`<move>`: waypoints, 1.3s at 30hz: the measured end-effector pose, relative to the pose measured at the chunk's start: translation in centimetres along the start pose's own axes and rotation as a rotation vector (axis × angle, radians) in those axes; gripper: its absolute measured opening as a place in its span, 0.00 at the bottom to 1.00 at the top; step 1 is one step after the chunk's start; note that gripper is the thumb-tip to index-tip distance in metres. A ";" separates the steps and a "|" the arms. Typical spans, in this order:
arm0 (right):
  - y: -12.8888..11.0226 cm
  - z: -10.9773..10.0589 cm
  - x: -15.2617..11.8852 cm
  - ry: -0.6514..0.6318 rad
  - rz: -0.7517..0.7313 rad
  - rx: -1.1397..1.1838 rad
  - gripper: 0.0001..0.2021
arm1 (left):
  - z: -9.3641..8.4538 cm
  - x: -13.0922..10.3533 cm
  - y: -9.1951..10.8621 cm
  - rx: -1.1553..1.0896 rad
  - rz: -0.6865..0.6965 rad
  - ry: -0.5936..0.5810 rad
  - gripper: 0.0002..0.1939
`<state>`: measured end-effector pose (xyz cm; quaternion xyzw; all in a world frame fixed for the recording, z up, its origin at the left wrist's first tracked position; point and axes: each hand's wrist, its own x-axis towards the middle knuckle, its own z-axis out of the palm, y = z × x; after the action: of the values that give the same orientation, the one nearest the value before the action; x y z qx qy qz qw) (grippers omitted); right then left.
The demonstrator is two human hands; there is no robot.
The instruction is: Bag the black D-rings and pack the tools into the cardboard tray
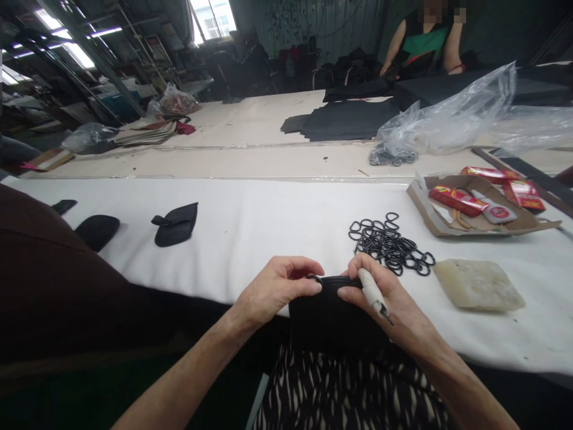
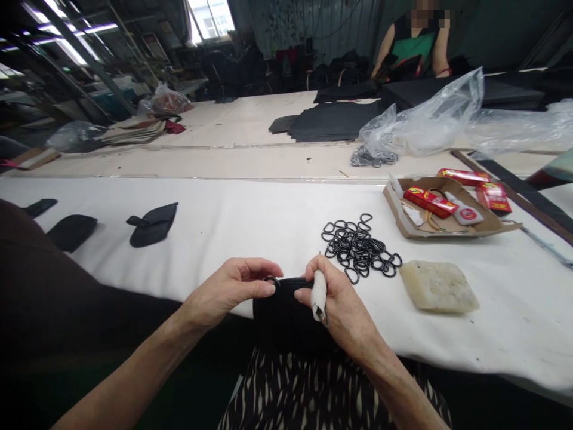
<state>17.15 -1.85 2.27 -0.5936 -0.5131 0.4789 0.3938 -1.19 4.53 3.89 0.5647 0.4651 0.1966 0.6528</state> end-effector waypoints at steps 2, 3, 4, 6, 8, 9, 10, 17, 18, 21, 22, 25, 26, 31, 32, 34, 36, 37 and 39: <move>0.2 0.1 0.0 0.001 -0.007 0.001 0.08 | -0.3 0.1 0.1 0.011 -0.011 -0.041 0.09; 0.3 0.1 0.0 0.007 -0.012 0.002 0.07 | -0.3 0.1 0.1 0.027 -0.003 -0.028 0.08; 0.3 0.2 0.0 0.011 -0.015 0.003 0.07 | -0.2 0.0 0.1 0.055 0.020 0.007 0.08; 0.3 0.2 -0.1 0.013 -0.008 0.010 0.08 | 0.2 -0.2 0.1 0.153 0.116 0.103 0.07; 0.1 0.2 -0.2 0.008 0.009 0.022 0.08 | 0.6 -0.4 0.1 0.274 0.250 0.196 0.06; -0.1 0.2 -0.2 0.001 0.019 0.028 0.08 | 0.8 -0.4 0.0 0.322 0.306 0.218 0.06; -0.2 0.2 -0.3 -0.009 0.026 0.035 0.08 | 0.8 -0.4 0.0 0.348 0.337 0.219 0.07; 0.0 -0.5 -0.4 -0.043 0.042 0.080 0.09 | 0.0 0.8 -0.7 0.145 0.168 0.022 0.07; 0.2 -0.6 -0.4 -0.047 0.043 0.079 0.09 | -0.1 0.9 -0.7 0.116 0.152 0.003 0.08; 0.7 -0.7 -0.2 -0.055 0.051 0.088 0.09 | 0.0 1.0 -0.7 0.047 0.131 -0.026 0.09; 0.8 -0.7 -0.2 -0.056 0.056 0.096 0.09 | 0.0 0.9 -0.7 0.022 0.124 -0.031 0.10; 0.7 -0.6 -0.1 -0.058 0.071 0.128 0.09 | 0.2 1.0 -0.7 -0.047 0.083 -0.022 0.16; 0.7 -0.6 -0.1 -0.062 0.073 0.137 0.09 | 0.3 1.1 -0.7 -0.061 0.067 -0.013 0.19; 0.5 -0.5 0.0 -0.073 0.052 0.141 0.09 | 0.5 1.7 -1.4 -0.140 0.032 -0.009 0.21; 0.5 -0.6 0.1 -0.068 0.044 0.131 0.09 | 0.5 1.9 -1.6 -0.173 0.040 0.002 0.21; 0.6 -0.7 0.2 -0.058 0.022 0.105 0.09 | 0.5 2.2 -1.8 -0.229 0.058 0.029 0.23; 0.8 -0.7 0.4 -0.056 0.000 0.076 0.10 | 0.4 2.5 -1.9 -0.243 0.059 0.039 0.24; 0.9 -0.7 0.5 -0.059 -0.006 0.066 0.10 | 0.4 2.6 -1.9 -0.237 0.057 0.043 0.23; 1.3 -0.8 0.6 -0.069 -0.003 0.060 0.10 | 0.4 2.7 -1.9 -0.220 0.058 0.062 0.22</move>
<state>18.18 -1.40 1.14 -0.5639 -0.5126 0.5138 0.3941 -0.04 5.91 1.12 0.4966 0.4441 0.2827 0.6902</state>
